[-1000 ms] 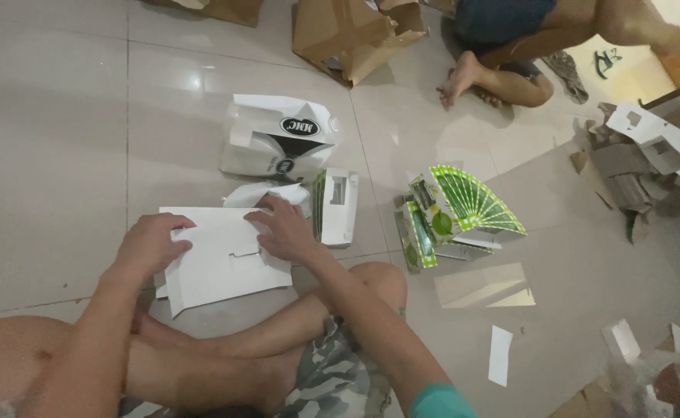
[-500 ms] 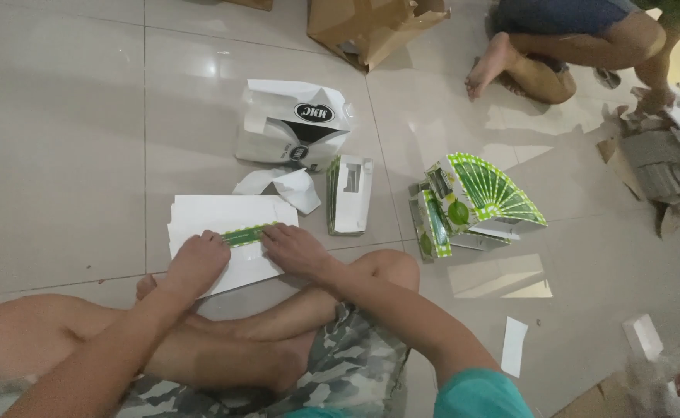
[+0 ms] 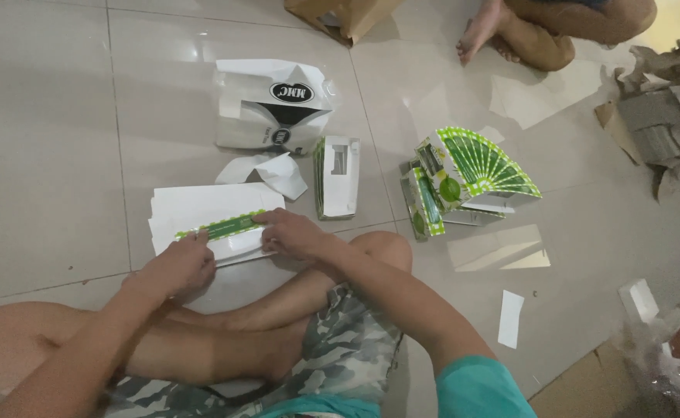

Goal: Assembling small cardboard boxes by folding and tucking flaps on a tiled floor.

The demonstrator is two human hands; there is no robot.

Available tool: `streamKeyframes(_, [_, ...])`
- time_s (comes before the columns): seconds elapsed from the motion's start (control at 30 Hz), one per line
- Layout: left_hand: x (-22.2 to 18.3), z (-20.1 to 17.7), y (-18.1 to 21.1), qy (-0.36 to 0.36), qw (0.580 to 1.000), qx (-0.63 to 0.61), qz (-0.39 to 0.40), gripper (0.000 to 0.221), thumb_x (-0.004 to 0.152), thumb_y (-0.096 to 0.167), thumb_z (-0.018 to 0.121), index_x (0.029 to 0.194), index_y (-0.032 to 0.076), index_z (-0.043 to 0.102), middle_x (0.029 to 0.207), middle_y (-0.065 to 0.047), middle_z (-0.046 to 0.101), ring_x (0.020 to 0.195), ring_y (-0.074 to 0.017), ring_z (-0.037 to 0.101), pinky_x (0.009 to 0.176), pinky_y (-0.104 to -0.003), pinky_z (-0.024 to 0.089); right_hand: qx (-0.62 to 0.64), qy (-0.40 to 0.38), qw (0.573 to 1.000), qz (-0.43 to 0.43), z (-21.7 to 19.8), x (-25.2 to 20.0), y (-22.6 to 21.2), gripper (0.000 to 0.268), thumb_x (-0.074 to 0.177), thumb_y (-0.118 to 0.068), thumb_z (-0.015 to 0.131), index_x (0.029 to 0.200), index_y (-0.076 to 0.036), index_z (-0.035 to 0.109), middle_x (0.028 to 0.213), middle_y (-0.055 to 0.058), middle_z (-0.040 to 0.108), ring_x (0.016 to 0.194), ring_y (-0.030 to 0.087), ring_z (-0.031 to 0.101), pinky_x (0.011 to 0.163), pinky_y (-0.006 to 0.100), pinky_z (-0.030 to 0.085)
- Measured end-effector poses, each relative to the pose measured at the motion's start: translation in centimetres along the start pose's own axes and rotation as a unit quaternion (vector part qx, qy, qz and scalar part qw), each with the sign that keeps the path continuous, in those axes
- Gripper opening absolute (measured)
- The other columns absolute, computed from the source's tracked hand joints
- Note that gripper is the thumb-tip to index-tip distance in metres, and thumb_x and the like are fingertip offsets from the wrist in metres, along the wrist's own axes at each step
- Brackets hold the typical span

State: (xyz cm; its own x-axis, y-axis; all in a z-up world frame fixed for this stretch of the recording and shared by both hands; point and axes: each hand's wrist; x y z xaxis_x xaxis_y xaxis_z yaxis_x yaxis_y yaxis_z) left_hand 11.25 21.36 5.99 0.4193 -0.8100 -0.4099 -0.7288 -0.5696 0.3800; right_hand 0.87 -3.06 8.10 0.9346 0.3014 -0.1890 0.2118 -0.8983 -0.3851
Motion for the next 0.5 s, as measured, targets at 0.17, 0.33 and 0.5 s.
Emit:
streamKeyframes(0.17, [-0.4,0.7,1.9,0.121,0.991,0.016,-0.051,0.026,0.092,0.002,0.064,0.117,0.009,0.065,0.107,-0.019,0.07,0.092,-0.0351,0.078,0.078,-0.046,0.066,-0.022,0.055,0.997,0.041,1.3,2.7,2.3,0.045,0.078,-0.03,0.087,0.113,-0.013,0.064,0.125,0.01,0.057,0.118,0.032,0.063,0.096,0.043,0.058])
streamKeyframes(0.33, [2.4,3.6,5.7,0.115,0.986,0.059,-0.108,0.084,0.085,-0.011,0.066,0.157,0.024,0.04,0.161,-0.034,0.032,0.129,-0.0571,0.054,0.094,-0.064,0.06,-0.111,0.065,0.989,0.073,1.4,2.0,2.5,0.093,0.072,-0.057,0.081,0.152,-0.025,0.047,0.145,0.019,0.051,0.141,0.039,0.048,0.119,0.053,0.039])
streamKeyframes(0.5, [1.3,3.9,9.7,0.108,0.973,-0.032,-0.202,0.082,0.1,0.054,0.04,0.167,0.011,0.017,0.172,-0.027,0.006,0.148,-0.0657,0.004,0.114,-0.079,-0.008,-0.159,0.121,0.979,0.043,3.1,0.6,2.7,0.074,0.09,-0.054,0.067,0.154,-0.026,0.042,0.111,0.011,0.062,0.108,0.029,0.065,0.093,0.042,0.051])
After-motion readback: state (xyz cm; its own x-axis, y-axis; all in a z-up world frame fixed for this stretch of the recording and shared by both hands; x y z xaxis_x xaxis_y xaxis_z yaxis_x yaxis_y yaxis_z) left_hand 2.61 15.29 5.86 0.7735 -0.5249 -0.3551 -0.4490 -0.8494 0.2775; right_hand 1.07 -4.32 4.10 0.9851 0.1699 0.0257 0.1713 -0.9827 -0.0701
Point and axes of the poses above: each hand's wrist, its own x-axis towards the middle knuckle, its own z-axis out of the palm, y = z × x
